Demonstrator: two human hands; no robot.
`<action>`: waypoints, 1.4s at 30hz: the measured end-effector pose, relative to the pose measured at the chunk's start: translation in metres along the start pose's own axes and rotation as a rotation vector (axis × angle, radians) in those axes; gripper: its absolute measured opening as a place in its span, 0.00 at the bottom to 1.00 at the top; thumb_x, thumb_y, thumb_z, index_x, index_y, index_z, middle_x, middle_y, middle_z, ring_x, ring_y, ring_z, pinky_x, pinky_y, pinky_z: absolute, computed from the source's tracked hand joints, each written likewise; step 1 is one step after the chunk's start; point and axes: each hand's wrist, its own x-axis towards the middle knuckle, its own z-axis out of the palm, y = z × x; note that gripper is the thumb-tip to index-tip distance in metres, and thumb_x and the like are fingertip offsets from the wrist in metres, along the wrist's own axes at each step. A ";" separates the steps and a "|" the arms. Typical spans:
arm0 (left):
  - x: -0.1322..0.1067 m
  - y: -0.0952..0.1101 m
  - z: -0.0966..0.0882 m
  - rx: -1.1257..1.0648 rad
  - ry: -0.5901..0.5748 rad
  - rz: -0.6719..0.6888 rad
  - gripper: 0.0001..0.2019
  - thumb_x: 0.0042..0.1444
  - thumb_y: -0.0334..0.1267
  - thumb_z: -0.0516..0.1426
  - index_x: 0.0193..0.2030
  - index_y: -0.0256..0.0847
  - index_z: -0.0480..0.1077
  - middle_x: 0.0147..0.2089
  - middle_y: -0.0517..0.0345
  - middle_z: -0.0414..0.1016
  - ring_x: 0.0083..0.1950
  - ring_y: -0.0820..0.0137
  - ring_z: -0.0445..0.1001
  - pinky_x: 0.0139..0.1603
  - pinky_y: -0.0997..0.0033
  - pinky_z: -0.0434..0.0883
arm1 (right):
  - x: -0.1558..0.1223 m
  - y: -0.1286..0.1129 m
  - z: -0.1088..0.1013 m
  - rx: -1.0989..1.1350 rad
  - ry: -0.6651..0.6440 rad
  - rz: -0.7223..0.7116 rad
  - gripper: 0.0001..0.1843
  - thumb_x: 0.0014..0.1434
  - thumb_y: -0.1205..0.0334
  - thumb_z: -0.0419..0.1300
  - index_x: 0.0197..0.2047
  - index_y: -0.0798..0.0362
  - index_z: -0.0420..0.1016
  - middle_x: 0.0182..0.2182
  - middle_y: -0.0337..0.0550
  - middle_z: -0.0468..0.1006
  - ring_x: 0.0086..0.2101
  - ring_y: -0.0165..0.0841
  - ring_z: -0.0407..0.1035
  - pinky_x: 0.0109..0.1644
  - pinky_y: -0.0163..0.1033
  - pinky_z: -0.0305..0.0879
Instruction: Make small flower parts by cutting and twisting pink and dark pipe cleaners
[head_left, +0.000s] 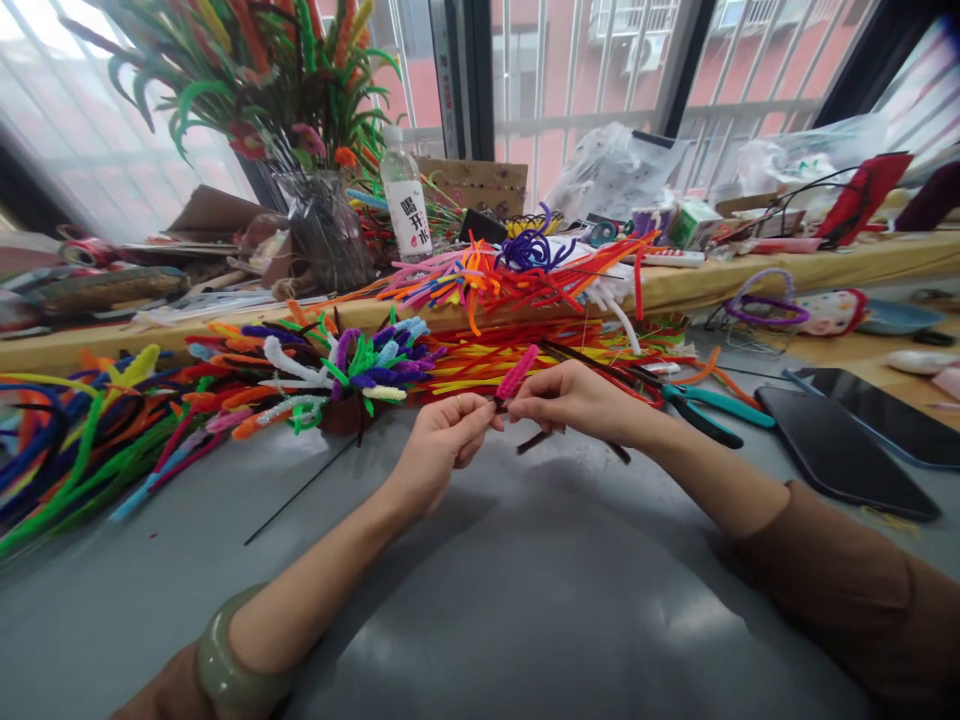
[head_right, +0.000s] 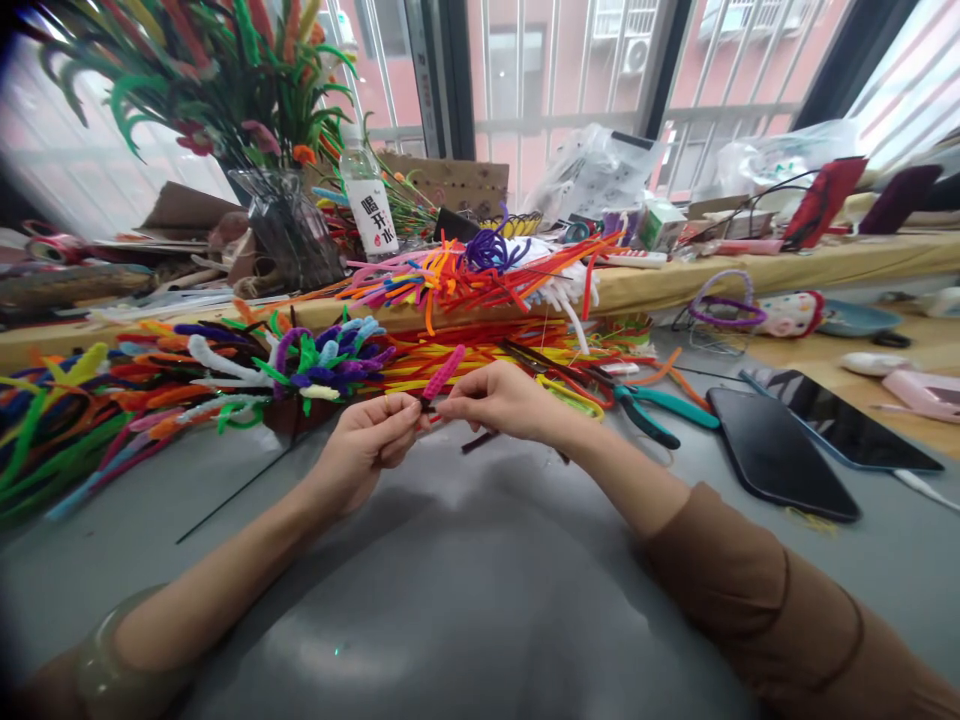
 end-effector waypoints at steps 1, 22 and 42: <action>0.001 -0.001 -0.001 0.022 0.038 0.009 0.11 0.51 0.40 0.55 0.25 0.34 0.67 0.13 0.70 0.48 0.15 0.83 0.42 0.17 0.78 0.40 | 0.000 0.004 -0.003 -0.008 0.023 0.011 0.18 0.51 0.50 0.55 0.30 0.58 0.73 0.17 0.35 0.63 0.19 0.23 0.55 0.21 0.31 0.50; 0.005 -0.003 -0.008 0.154 0.112 0.039 0.09 0.49 0.38 0.56 0.34 0.36 0.64 0.21 0.63 0.69 0.16 0.79 0.63 0.16 0.80 0.61 | 0.000 0.031 -0.009 -0.287 0.070 -0.063 0.09 0.52 0.63 0.54 0.36 0.53 0.72 0.30 0.40 0.74 0.30 0.30 0.66 0.33 0.34 0.60; 0.003 -0.007 -0.001 0.050 0.020 -0.109 0.09 0.49 0.41 0.55 0.28 0.35 0.68 0.23 0.62 0.69 0.14 0.83 0.56 0.13 0.81 0.52 | -0.006 0.001 0.019 -0.200 0.307 -0.195 0.07 0.51 0.64 0.56 0.31 0.54 0.75 0.30 0.42 0.76 0.31 0.31 0.68 0.34 0.34 0.62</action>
